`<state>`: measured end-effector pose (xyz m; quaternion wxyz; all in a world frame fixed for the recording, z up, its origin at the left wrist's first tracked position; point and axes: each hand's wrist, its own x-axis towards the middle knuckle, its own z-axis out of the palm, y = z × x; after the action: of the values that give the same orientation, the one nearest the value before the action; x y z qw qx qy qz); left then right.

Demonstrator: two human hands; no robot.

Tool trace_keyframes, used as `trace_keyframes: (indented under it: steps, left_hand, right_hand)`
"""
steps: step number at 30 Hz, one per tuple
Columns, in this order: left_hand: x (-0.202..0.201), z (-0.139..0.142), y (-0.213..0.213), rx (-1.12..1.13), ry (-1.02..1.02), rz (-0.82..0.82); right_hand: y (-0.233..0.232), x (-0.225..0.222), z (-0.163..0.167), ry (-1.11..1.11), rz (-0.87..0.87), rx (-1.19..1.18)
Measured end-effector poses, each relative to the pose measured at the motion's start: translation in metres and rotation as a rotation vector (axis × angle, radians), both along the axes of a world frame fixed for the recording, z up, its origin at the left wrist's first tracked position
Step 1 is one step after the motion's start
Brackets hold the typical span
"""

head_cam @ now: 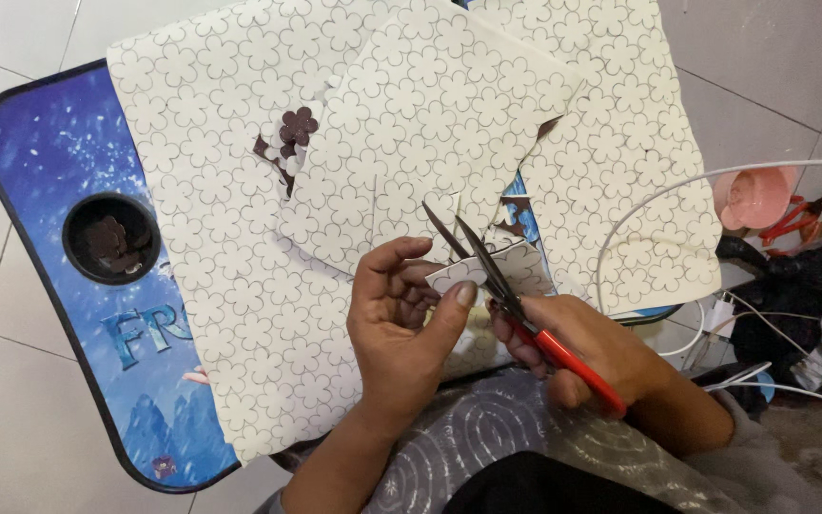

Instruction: The person uses red-handled scissors to cut flower-shaped pieces from a white patterned sheet. They hold the sheet with the left hand and cut along the outlines, then place the cut pieces into a small black container on the table.

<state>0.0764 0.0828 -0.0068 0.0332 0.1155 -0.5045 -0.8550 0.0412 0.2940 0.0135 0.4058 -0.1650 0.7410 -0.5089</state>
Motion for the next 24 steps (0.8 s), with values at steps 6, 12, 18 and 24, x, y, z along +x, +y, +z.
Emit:
trace_keyframes:
  steps: [6,12,18,24]
  left_hand:
    - [0.001,-0.001,-0.002,0.0,0.013,0.038]
    - [-0.002,0.0,-0.007,-0.075,0.057,0.077]
    - [-0.003,0.001,0.004,-0.013,0.061,0.081]
    - [-0.007,-0.003,0.004,-0.044,0.088,0.169]
  right_hand:
    - [0.001,0.001,-0.002,0.019,0.01,-0.021]
    - [0.001,0.001,-0.006,0.015,0.036,0.001]
    - [-0.005,0.004,-0.004,-0.072,-0.043,-0.048]
    - [-0.009,0.003,0.005,-0.068,-0.007,-0.048]
